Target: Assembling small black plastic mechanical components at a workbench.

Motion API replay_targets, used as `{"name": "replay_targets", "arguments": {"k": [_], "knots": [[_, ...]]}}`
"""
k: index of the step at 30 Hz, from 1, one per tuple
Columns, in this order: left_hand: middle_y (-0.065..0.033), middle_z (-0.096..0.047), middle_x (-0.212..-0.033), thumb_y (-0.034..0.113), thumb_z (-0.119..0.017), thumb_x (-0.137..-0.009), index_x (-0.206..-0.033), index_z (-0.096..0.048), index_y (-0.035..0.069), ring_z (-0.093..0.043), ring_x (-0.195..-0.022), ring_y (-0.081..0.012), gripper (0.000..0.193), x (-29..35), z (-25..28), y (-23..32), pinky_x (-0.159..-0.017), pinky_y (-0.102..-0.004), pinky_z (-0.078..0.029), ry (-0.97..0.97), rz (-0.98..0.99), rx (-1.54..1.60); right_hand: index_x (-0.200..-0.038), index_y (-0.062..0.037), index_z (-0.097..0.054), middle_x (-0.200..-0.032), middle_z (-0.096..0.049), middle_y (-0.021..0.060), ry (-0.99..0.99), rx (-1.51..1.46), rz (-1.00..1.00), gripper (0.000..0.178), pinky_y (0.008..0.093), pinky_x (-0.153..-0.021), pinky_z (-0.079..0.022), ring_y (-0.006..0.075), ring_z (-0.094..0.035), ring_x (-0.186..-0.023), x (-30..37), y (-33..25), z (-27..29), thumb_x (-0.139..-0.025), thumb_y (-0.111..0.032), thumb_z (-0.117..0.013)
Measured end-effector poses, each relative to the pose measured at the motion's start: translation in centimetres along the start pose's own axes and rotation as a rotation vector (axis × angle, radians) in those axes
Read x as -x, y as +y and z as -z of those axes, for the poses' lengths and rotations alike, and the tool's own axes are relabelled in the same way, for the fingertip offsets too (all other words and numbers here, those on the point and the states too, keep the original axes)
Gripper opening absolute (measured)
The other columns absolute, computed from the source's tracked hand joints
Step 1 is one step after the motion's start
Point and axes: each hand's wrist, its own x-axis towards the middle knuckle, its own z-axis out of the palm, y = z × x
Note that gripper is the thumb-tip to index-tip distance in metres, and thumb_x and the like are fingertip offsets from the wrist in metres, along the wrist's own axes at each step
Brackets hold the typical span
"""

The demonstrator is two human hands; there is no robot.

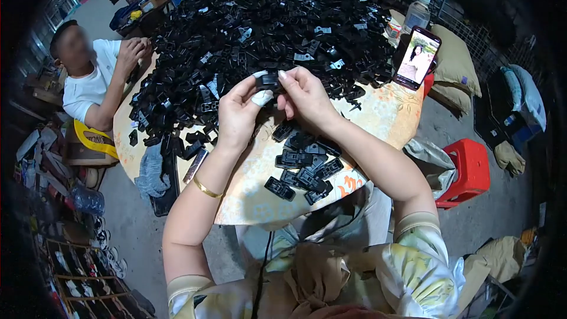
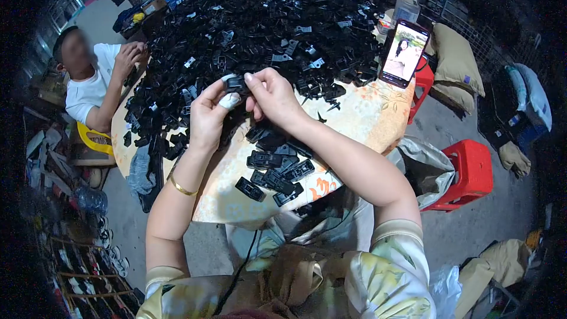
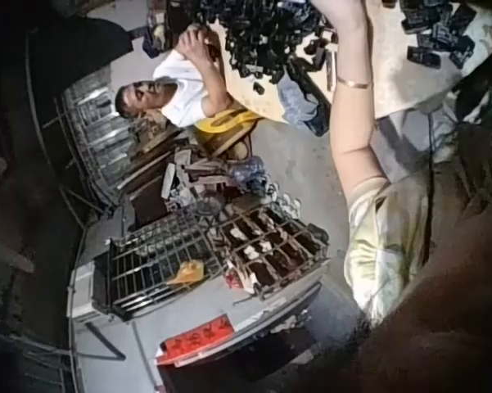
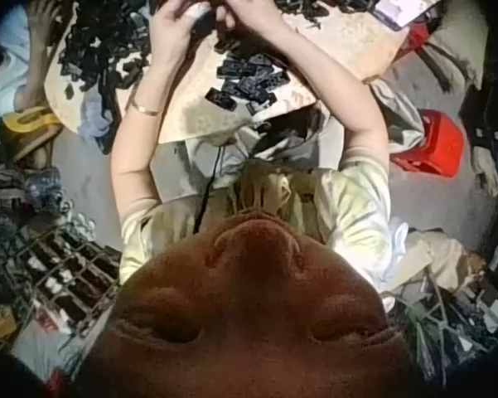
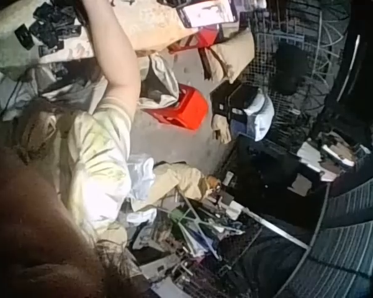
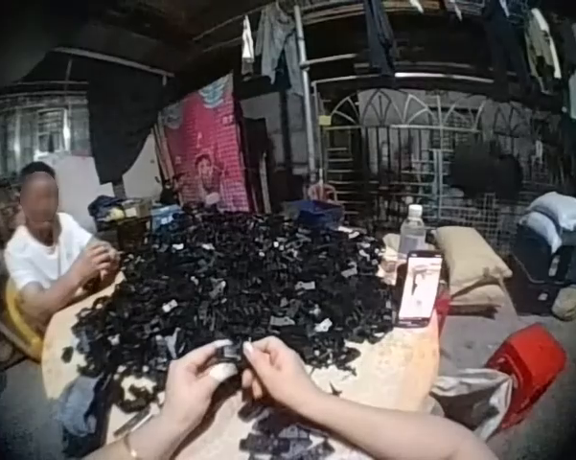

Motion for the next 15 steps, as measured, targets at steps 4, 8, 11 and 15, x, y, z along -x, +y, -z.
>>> {"name": "replay_targets", "arguments": {"k": [4, 8, 11, 15], "knots": [[-0.0088, -0.059, -0.106, -0.001, -0.057, -0.084, -0.124, -0.043, -0.006, -0.060, -0.090, -0.0125, 0.042, 0.7, -1.1, 0.1, -0.081, -0.0242, -0.049, -0.031, 0.084, 0.288, -0.098, -0.0019, -0.048, -0.060, -0.056, 0.0032, 0.110, 0.334, 0.246, 0.023, 0.0217, -0.045, -0.039, 0.0078, -0.051, -0.048, 0.1, 0.5, 0.2, -0.092, -0.024, -0.052], [-0.0107, -0.060, -0.106, 0.002, -0.057, -0.086, -0.121, -0.046, -0.004, -0.061, -0.091, -0.0136, 0.037, 0.4, -0.4, 0.5, -0.081, -0.0247, -0.051, 0.068, 0.167, 0.378, -0.115, -0.0001, -0.046, -0.060, -0.057, 0.0039, 0.105, 0.597, 0.334, 0.040, 0.0259, -0.051, -0.043, 0.0101, -0.055, -0.053, 0.4, 0.1, -0.5, -0.088, -0.027, -0.057], [-0.0094, -0.058, -0.111, 0.005, -0.056, -0.086, -0.122, -0.047, -0.002, -0.058, -0.099, -0.0151, 0.038, 0.2, 0.4, 0.6, -0.090, -0.0312, -0.049, -0.008, 0.084, 0.284, -0.126, -0.0017, -0.041, -0.065, -0.059, 0.0029, 0.028, 0.480, 0.157, 0.052, 0.0245, -0.049, -0.042, 0.0088, -0.054, -0.055, 0.1, -0.2, 0.2, -0.088, -0.034, -0.057], [-0.0123, -0.061, -0.102, 0.006, -0.058, -0.085, -0.128, -0.035, -0.003, -0.059, -0.094, -0.0157, 0.049, 0.5, 1.1, 2.8, -0.083, -0.0276, -0.049, -0.144, -0.091, -0.004, -0.115, -0.0037, -0.054, -0.068, -0.056, 0.0009, 0.107, 0.128, 0.133, 0.034, 0.0195, -0.050, -0.038, 0.0055, -0.049, -0.058, -0.7, -2.6, 2.7, -0.091, -0.028, -0.055]]}}
